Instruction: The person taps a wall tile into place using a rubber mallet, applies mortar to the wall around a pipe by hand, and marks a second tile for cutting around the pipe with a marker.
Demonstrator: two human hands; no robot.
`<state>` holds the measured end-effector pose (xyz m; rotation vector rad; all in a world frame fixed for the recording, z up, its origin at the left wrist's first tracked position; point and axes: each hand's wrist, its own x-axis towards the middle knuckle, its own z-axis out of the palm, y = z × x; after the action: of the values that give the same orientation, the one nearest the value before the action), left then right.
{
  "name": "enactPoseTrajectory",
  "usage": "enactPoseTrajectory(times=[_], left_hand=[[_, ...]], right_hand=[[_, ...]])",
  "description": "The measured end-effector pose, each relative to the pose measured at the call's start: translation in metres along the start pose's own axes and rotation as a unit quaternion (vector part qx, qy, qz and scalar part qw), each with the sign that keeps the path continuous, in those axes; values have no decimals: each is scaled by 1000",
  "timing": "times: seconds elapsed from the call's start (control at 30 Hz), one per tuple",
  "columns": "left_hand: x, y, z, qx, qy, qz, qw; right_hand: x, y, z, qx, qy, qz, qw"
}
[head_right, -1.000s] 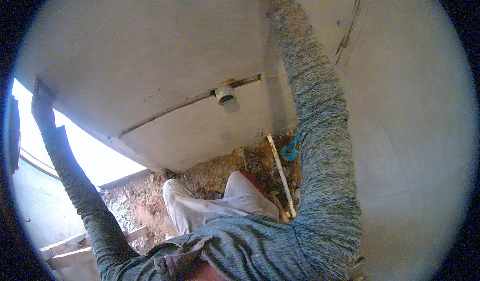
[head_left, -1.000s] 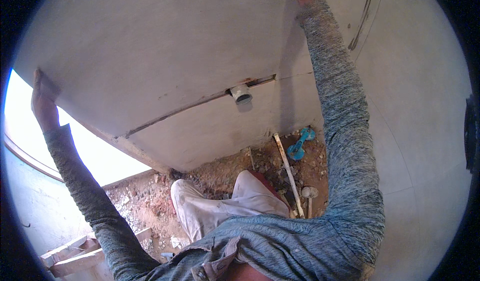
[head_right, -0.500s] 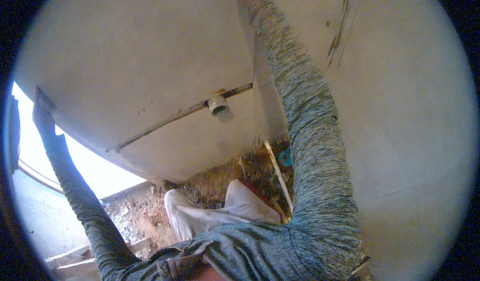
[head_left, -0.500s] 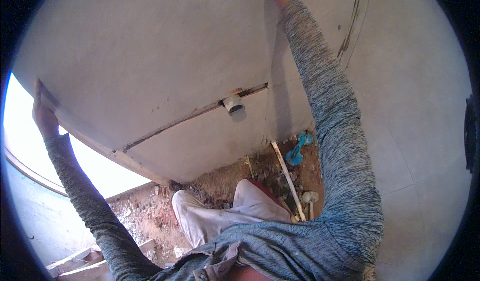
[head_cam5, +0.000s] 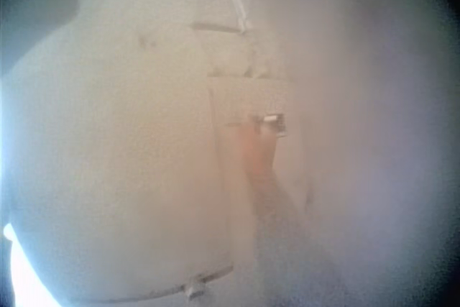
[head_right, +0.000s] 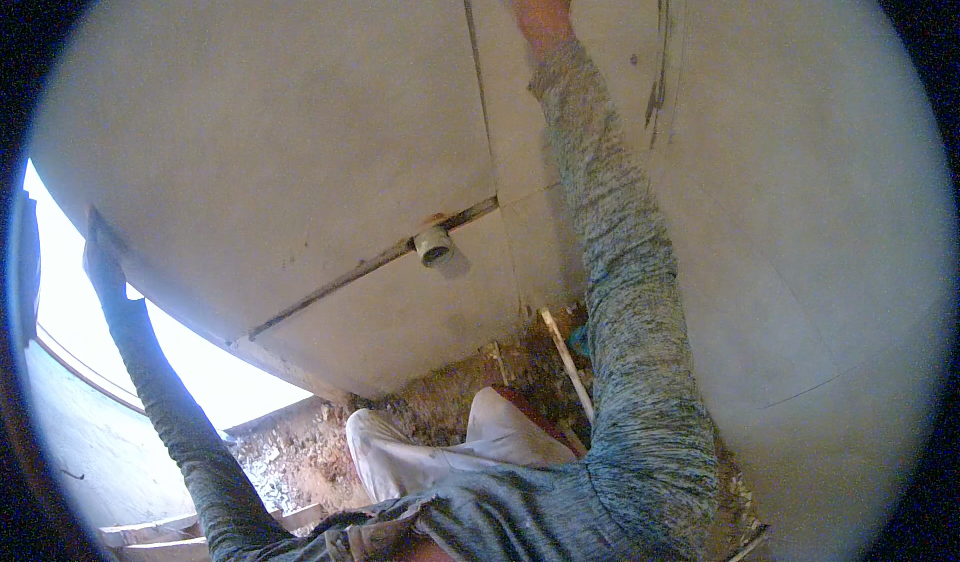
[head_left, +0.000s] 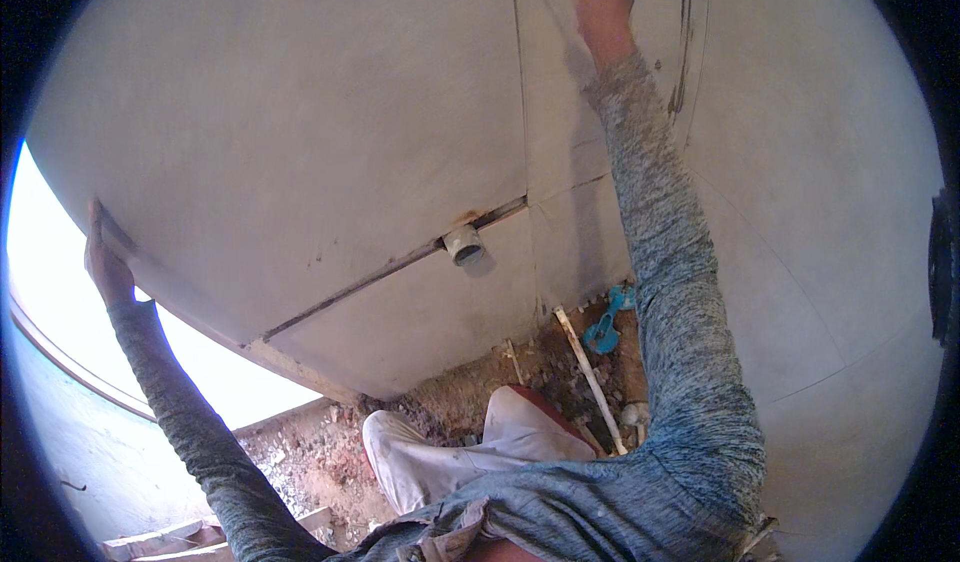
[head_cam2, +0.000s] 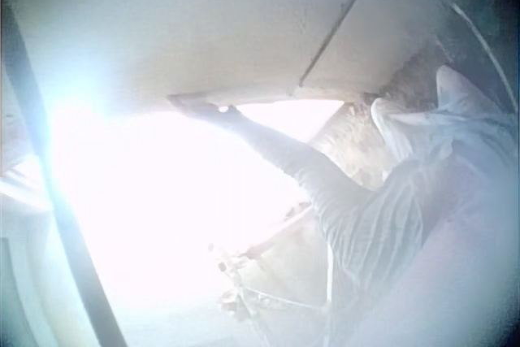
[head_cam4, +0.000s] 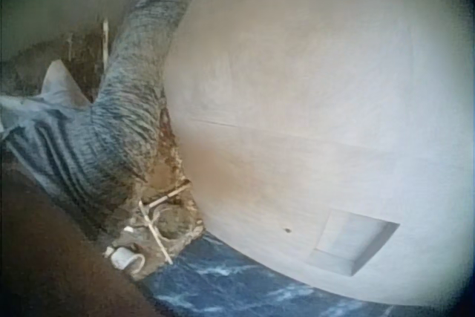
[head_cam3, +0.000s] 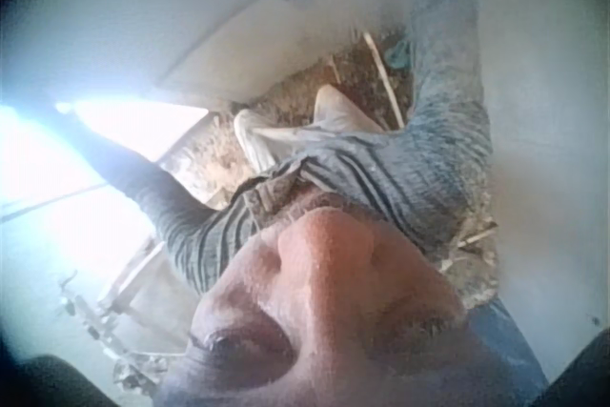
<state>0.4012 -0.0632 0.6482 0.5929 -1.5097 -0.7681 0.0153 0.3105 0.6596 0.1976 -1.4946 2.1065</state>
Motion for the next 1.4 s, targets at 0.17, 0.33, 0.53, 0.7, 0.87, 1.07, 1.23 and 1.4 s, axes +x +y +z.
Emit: enactPoseTrajectory(times=[0.17,0.33,0.53,0.7,0.87,1.07,1.23,1.4], left_hand=[[-7,-17,11,-51,1,-21,999],[13,-26,1,-78,-22,-43,996],[16,-29,-2,-87,-31,-40,995],[22,-28,-9,-93,-39,-28,994],[20,-35,-13,-68,-57,-18,996],[20,-32,-22,-29,-62,-8,998],[13,-28,-11,-43,-44,7,998],[4,-19,-5,-31,-44,-7,999]], right_hand=[[12,42,-34,-1,-233,-49,971],[13,115,-7,29,-137,-264,954],[-16,128,0,109,-88,-261,955],[-25,144,-1,104,-55,-325,938],[-33,164,-17,108,-19,-296,949],[-43,198,-68,205,-70,-118,969],[-59,240,-99,201,-115,-46,972],[-89,281,-120,184,-114,6,976]])
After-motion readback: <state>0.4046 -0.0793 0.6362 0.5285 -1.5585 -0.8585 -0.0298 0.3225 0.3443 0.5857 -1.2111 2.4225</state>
